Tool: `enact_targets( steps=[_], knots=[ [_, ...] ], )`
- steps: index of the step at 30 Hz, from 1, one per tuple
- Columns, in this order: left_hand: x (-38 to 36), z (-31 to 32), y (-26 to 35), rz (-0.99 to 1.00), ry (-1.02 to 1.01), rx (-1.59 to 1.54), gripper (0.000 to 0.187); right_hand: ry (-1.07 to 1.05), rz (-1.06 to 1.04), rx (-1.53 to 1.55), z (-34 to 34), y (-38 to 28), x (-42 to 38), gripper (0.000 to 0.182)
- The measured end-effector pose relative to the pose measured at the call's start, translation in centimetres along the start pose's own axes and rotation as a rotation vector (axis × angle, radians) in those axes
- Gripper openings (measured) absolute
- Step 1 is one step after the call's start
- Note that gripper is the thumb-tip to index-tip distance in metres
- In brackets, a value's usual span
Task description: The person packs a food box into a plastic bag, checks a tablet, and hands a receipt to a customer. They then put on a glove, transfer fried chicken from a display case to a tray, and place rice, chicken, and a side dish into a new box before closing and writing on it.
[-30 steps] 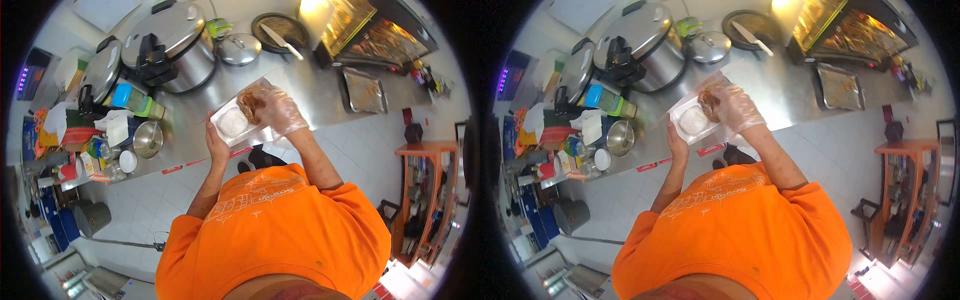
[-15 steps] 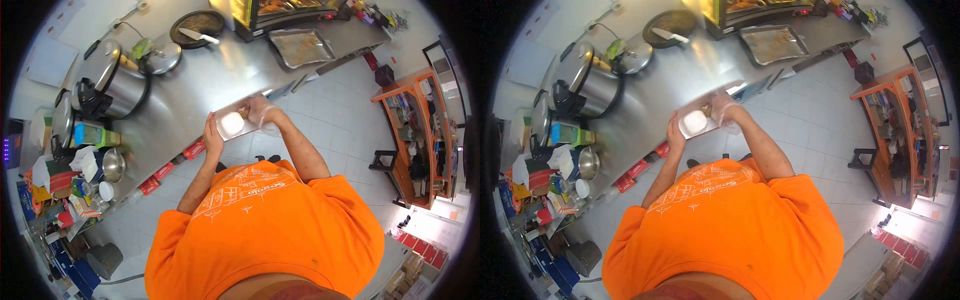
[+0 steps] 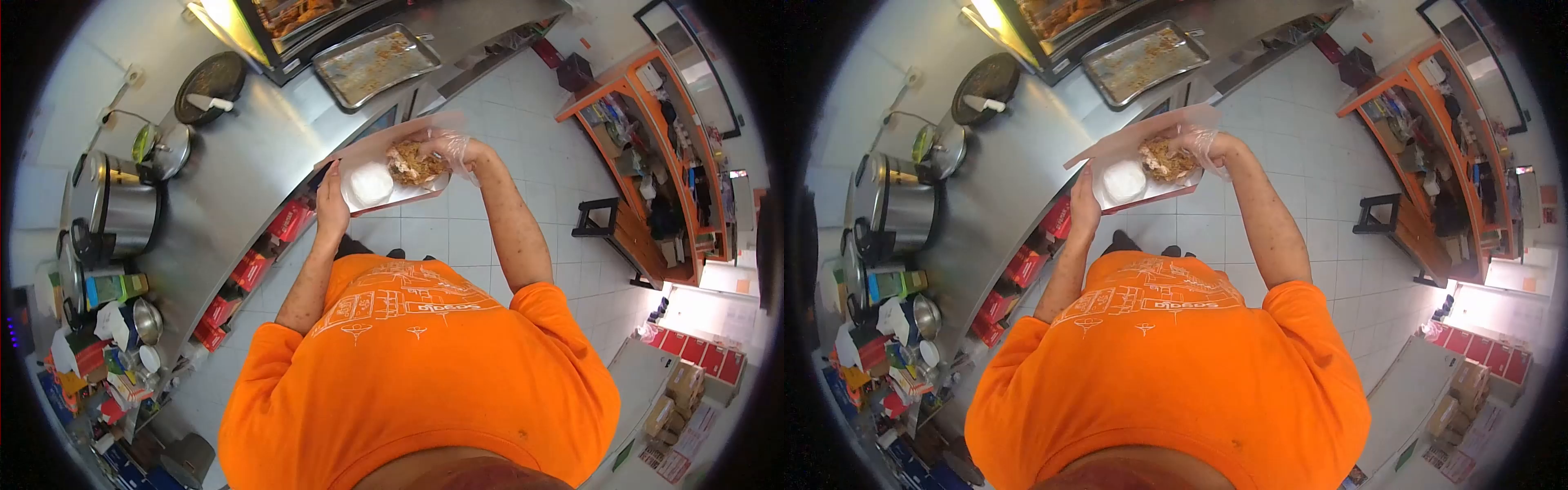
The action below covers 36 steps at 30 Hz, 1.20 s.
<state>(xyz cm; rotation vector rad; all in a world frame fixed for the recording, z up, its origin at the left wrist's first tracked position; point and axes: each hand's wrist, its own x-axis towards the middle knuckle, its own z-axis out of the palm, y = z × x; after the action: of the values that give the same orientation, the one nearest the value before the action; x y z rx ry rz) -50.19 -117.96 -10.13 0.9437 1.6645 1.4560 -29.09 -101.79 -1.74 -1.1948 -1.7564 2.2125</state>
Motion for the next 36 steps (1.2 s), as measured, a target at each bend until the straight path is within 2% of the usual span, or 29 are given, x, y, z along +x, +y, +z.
enact_targets(
  steps=[1,2,7,8,10,11,13,15,16,19,20,23,26,28,30,33,36],
  knots=[
    [0.5,1.0,0.1,-0.006,-0.025,-0.025,0.052,0.034,0.0,0.031,-0.9,0.1,-0.8,0.056],
    [1.1,2.1,0.1,0.042,-0.032,0.049,0.051,0.05,-0.03,-0.027,-2.2,0.6,-0.8,0.055],
    [4.4,8.2,1.8,-0.022,-0.143,0.024,0.05,0.067,-0.172,-0.357,-7.7,1.8,-1.1,0.046],
    [5.2,9.5,1.6,-0.024,-0.161,0.042,0.05,0.131,-0.212,-0.407,-8.8,2.0,-1.2,0.042],
    [6.9,12.1,1.8,-0.149,-0.172,-0.029,0.05,0.261,-0.291,-0.515,-11.0,1.7,-1.5,0.035],
    [8.0,13.6,2.0,-0.209,-0.176,-0.067,0.051,0.395,-0.276,-0.568,-12.0,1.3,-1.7,0.032],
    [11.1,16.1,-0.6,-0.195,-0.184,-0.126,0.05,0.663,-0.241,-0.675,-13.3,-0.2,-2.3,0.027],
    [14.3,19.2,-1.9,-0.184,-0.186,-0.167,0.05,0.705,-0.121,-0.74,-16.0,0.1,-0.9,0.024],
    [15.1,20.7,-0.2,-0.185,-0.188,-0.177,0.05,0.725,-0.058,-0.77,-17.5,0.4,-0.2,0.023],
    [18.8,25.5,1.3,-0.092,-0.174,-0.18,0.05,0.876,-0.181,-0.905,-21.8,0.6,1.4,0.021],
    [20.1,26.9,1.3,-0.048,-0.17,-0.176,0.05,0.85,-0.326,-0.943,-24.2,1.0,1.6,0.018],
    [24.8,30.9,-0.3,-0.075,-0.224,-0.111,0.052,0.775,-0.313,-1.101,-29.6,-2.7,0.3,0.015],
    [28.6,36.1,1.3,-0.232,-0.244,-0.271,0.055,1.28,-0.68,-0.774,-34.6,-4.2,-2.2,0.013],
    [31.4,39.8,0.6,-0.171,-0.208,-0.257,0.055,1.445,-0.566,-0.618,-38.4,-4.4,-5.3,0.012],
    [34.3,43.8,-0.3,-0.127,-0.22,-0.318,0.056,1.535,-0.547,-0.45,-43.5,-1.1,-7.2,0.01],
    [37.3,49.7,0.4,-0.092,-0.193,-0.302,0.055,1.544,-0.375,-0.475,-48.9,2.3,-9.1,0.009],
    [40.1,56.0,0.8,-0.081,-0.211,-0.254,0.058,1.464,-0.394,-0.56,-54.6,3.7,-9.0,0.008]
  ],
)
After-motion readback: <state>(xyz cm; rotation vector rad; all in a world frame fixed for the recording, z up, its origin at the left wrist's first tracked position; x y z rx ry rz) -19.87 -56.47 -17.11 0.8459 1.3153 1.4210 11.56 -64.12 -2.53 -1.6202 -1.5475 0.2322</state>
